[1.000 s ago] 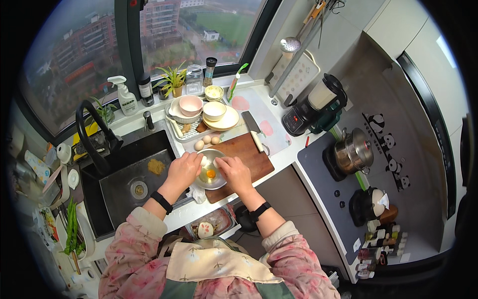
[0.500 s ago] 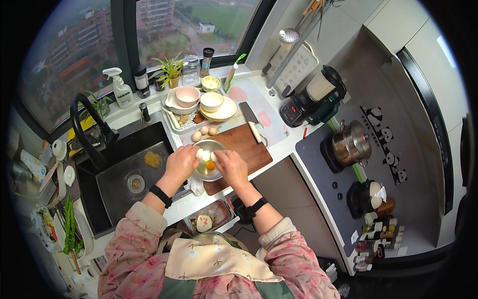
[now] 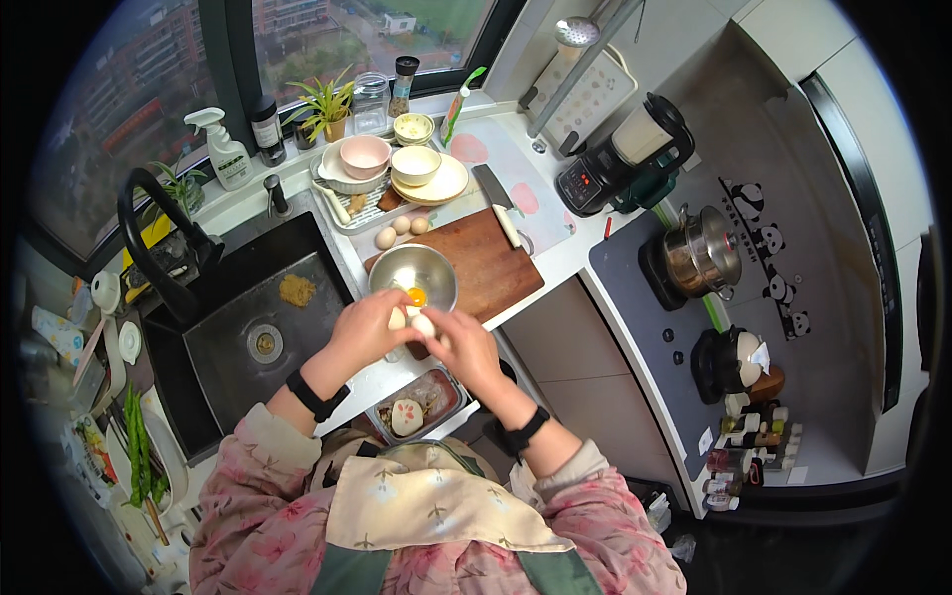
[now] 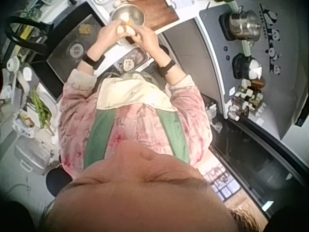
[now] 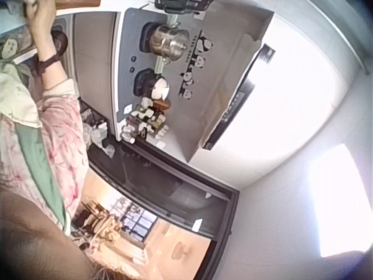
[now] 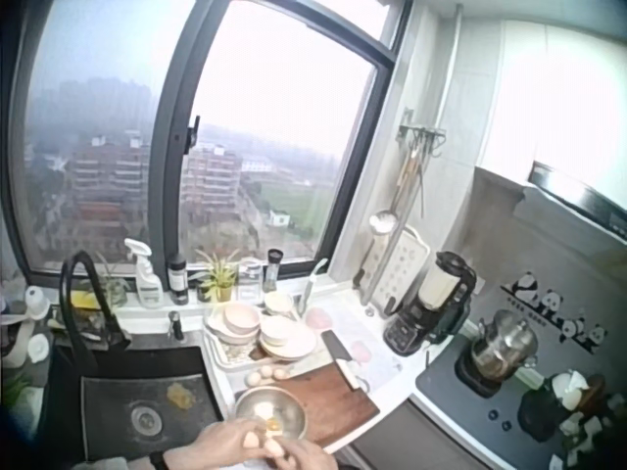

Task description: The person cracks multiple eggs into a metal bowl, discards shells into the sink, and briefly stirs the contents with a spoon. The person then rinses the spoon under running water and places it back on the counter.

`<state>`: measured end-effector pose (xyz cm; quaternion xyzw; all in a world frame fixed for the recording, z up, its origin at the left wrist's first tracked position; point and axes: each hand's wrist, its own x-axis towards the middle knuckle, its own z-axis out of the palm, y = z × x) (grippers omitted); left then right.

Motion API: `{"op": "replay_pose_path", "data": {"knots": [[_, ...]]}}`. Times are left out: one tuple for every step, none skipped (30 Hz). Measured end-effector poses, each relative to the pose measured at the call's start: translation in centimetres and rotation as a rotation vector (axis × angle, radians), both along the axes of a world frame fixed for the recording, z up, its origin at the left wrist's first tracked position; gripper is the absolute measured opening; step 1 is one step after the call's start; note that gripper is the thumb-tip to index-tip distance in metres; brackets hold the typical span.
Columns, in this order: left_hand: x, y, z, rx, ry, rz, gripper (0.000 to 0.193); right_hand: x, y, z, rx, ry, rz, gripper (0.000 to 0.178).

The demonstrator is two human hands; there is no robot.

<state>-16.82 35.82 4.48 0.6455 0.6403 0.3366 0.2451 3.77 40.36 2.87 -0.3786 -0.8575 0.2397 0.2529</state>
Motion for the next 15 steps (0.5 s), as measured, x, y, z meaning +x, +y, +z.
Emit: {"op": "replay_pose_path", "data": {"knots": [[-0.1, -0.3, -0.2, -0.061, -0.006, -0.044, 0.038, 0.7, -1.2, -0.2, -0.08, -0.007, -0.019, 0.043], [-0.3, -0.7, -0.4, -0.093, -0.017, -0.09, 0.039, 1.7, -2.4, -0.4, -0.125, -0.053, -0.027, 0.042], [-0.7, -0.9, -0.7, -0.123, -0.023, -0.133, 0.041, 2.4, -3.6, -0.7, -0.138, -0.047, -0.014, 0.041], [-1.0, -0.8, -1.1, -0.1, -0.038, -0.146, 0.035, 3.0, -4.7, -1.4, -0.194, -0.102, -0.033, 0.04], [-1.4, -0.6, -1.5, -0.192, -0.256, -0.081, 0.033, 3.5, -5.7, -2.1, -0.211, -0.108, -0.031, 0.04], [-1.8, -0.3, -1.9, -0.302, -0.466, -0.012, 0.031, 3.7, -6.5, -3.0, -0.211, -0.15, -0.032, 0.04], [-2.1, -0.1, -2.4, -0.413, -0.676, 0.058, 0.029, 4.2, -7.0, -3.8, -0.239, -0.167, 0.007, 0.041], [-2.4, -0.1, -2.8, -0.387, -0.841, 0.081, 0.024, 4.4, -7.3, -4.7, -0.239, -0.242, 0.03, 0.043], [-2.6, -0.1, -3.3, -0.42, -0.969, 0.11, 0.025, 4.5, -7.6, -5.6, -0.245, -0.318, 0.051, 0.044], [-2.8, -0.1, -3.8, -0.462, -1.084, 0.152, 0.027, 4.7, -7.7, -6.3, -0.248, -0.353, 0.057, 0.045], [-3.1, -0.1, -4.2, -0.502, -1.196, 0.195, 0.028, 4.7, -7.6, -7.0, -0.25, -0.386, 0.064, 0.047], [-3.3, -0.1, -4.6, -0.531, -1.235, 0.196, 0.03, 4.7, -7.6, -7.5, -0.252, -0.417, 0.07, 0.048], [-3.7, 0.0, -5.0, -0.571, -1.321, 0.217, 0.031, 4.6, -7.2, -7.8, -0.257, -0.352, 0.063, 0.049], [-3.9, 0.2, -5.5, -0.6, -1.405, 0.228, 0.032, 4.6, -6.8, -7.8, -0.264, -0.288, 0.054, 0.049], [-4.1, 0.2, -5.9, -0.629, -1.492, 0.23, 0.033, 4.6, -6.6, -7.6, -0.287, -0.231, 0.039, 0.05]]}}
